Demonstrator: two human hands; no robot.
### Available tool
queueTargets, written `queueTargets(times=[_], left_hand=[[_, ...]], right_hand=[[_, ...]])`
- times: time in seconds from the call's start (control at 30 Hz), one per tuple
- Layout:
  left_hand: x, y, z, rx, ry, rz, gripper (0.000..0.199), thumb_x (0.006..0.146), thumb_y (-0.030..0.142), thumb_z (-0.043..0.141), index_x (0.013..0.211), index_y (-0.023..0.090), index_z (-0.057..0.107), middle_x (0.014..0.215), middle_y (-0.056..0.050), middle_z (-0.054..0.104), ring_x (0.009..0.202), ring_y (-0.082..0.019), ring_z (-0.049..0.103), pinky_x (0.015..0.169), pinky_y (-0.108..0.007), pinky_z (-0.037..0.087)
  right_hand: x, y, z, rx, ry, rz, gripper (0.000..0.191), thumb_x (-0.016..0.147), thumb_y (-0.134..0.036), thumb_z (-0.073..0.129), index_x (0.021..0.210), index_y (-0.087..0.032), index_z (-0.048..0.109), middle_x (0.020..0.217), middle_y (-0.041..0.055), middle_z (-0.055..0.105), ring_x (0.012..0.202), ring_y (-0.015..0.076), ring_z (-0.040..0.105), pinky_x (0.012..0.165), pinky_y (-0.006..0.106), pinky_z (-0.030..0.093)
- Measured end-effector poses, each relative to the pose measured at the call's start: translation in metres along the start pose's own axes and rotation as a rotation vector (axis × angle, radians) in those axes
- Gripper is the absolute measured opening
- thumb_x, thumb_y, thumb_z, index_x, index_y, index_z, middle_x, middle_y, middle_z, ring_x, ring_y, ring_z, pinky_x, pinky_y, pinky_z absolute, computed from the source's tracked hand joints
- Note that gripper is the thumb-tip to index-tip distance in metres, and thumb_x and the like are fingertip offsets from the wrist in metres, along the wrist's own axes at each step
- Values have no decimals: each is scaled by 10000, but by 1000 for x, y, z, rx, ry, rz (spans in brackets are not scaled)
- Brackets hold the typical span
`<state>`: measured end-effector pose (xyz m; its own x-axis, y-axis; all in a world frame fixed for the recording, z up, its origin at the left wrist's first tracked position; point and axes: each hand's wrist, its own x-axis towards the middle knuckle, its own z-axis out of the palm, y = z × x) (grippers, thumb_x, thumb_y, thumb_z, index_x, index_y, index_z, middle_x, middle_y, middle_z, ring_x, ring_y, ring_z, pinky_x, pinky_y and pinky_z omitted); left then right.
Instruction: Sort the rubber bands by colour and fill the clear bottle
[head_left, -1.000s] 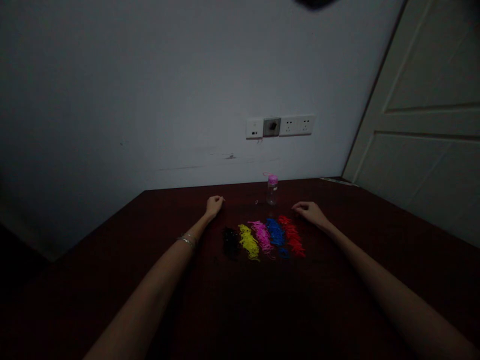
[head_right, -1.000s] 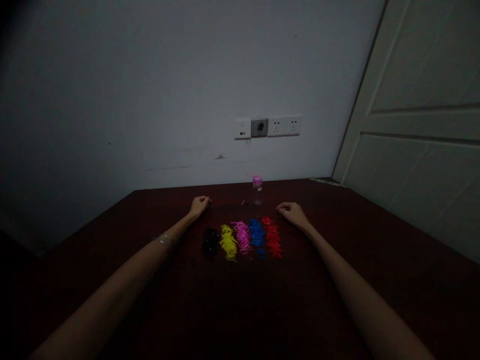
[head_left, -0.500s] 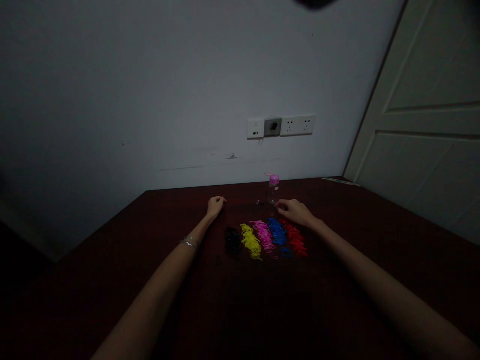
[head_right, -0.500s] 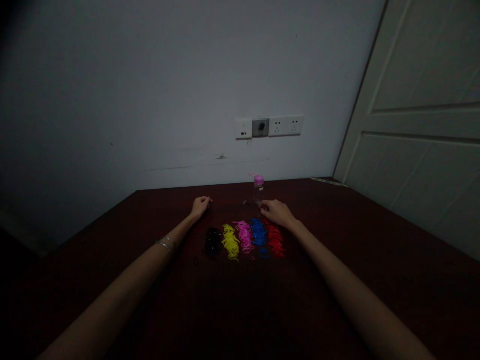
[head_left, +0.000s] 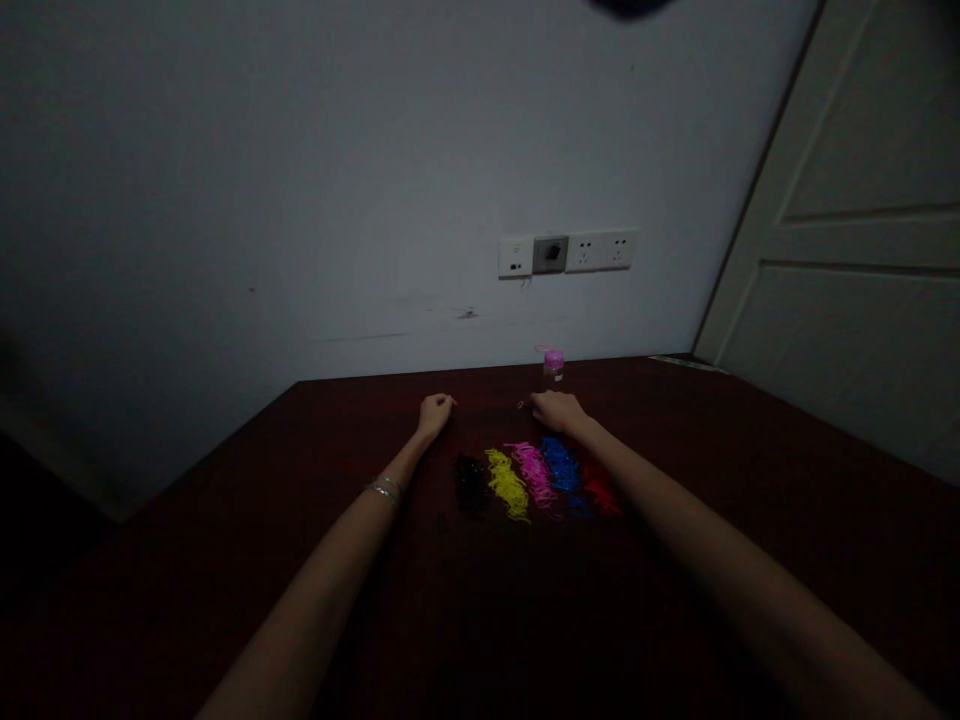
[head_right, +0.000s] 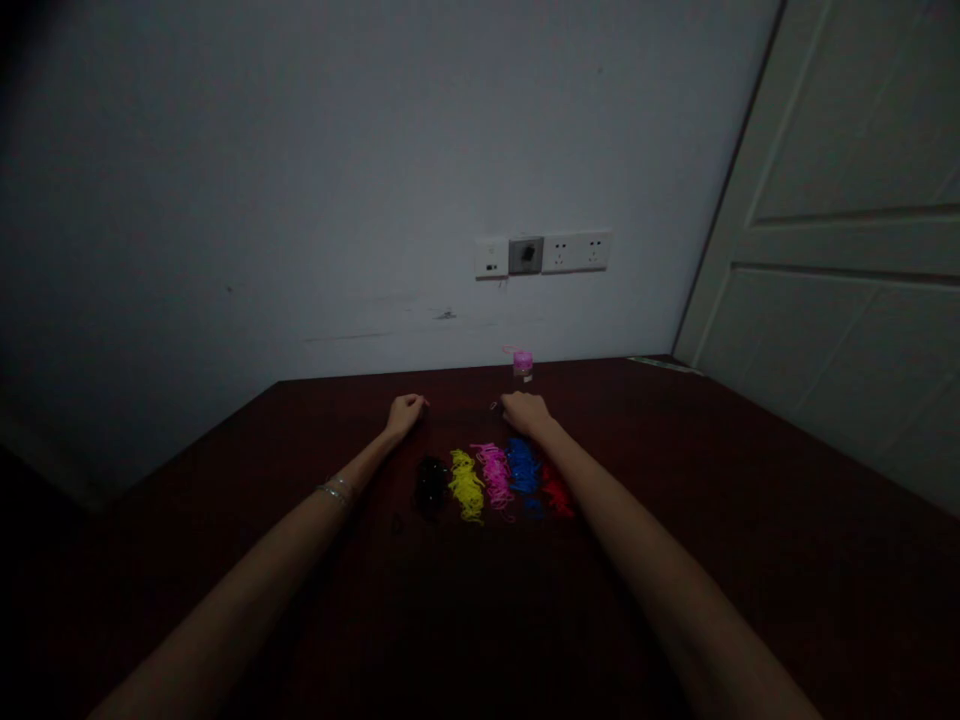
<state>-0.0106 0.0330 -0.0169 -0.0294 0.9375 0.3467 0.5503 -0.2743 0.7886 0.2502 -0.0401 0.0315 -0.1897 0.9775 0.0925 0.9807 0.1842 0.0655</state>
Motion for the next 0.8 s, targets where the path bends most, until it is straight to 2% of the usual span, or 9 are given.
queueTargets(times=[0.63,0.73,0.8], left_hand=[[-2,1,-1,13,-6,5,274,714,262,421,674,129,657,536,-15,570,549,-125,513,546,-212,362],[-3,3,-1,15,-7,-4,271,717,252,423,677,125,660,554,-22,586,563,-129,524,553,-213,369],[-4,3,-1,19,-8,-2,272,721,249,424,678,122,661,568,-28,594,573,-130,529,554,-212,371]], right_hand=[[-4,-9,-3,-6,46,32,330,882,-248,345,1034,-158,623,1001,172,642,907,255,619,732,329,449],[-9,-12,-8,36,55,31,318,880,-278,365,1050,-182,616,1015,148,643,902,236,616,727,306,441],[-11,-16,-12,117,81,-24,293,865,-289,400,1037,-208,623,1016,112,649,903,211,608,720,272,429]])
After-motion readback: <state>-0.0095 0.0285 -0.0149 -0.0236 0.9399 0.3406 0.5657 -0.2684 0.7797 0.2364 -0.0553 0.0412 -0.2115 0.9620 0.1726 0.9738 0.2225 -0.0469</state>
